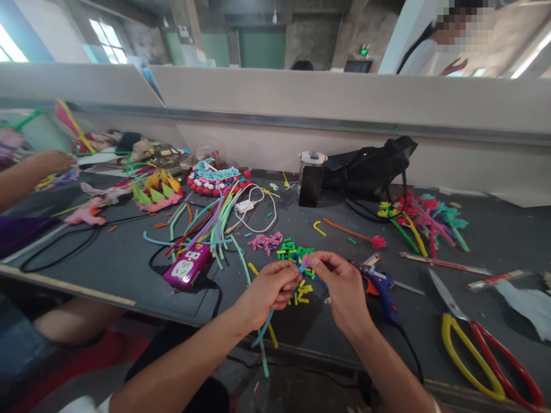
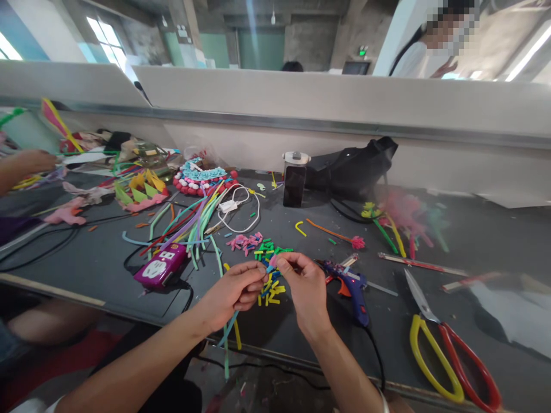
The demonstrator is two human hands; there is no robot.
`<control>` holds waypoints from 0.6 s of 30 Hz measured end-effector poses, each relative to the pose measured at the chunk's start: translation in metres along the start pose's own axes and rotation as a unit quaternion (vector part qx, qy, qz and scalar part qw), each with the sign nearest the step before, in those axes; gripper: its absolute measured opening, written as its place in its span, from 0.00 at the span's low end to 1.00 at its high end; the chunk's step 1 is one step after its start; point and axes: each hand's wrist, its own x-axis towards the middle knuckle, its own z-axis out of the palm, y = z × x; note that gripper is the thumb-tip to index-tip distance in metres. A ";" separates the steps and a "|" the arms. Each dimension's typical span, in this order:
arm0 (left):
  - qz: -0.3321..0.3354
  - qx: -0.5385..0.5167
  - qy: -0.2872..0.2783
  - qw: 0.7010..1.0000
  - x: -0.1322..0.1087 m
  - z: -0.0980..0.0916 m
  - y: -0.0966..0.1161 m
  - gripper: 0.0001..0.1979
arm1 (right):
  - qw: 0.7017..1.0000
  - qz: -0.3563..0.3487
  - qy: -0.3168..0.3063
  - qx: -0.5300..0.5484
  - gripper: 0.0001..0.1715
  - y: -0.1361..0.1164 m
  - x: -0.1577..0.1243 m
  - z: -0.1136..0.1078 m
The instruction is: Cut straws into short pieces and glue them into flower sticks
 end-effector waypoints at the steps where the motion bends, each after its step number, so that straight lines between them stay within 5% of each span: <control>1: 0.003 0.000 0.000 1.000 0.000 0.000 0.000 0.10 | 1.000 -0.001 0.003 -0.004 0.11 -0.001 0.000 0.000; 7: 0.031 -0.002 0.005 1.000 -0.003 -0.002 0.001 0.11 | 0.999 0.002 0.045 0.014 0.18 -0.007 0.002 -0.008; 18: 0.053 -0.012 0.010 0.998 -0.003 -0.006 0.001 0.12 | 0.999 0.028 0.018 0.017 0.16 -0.002 -0.001 -0.012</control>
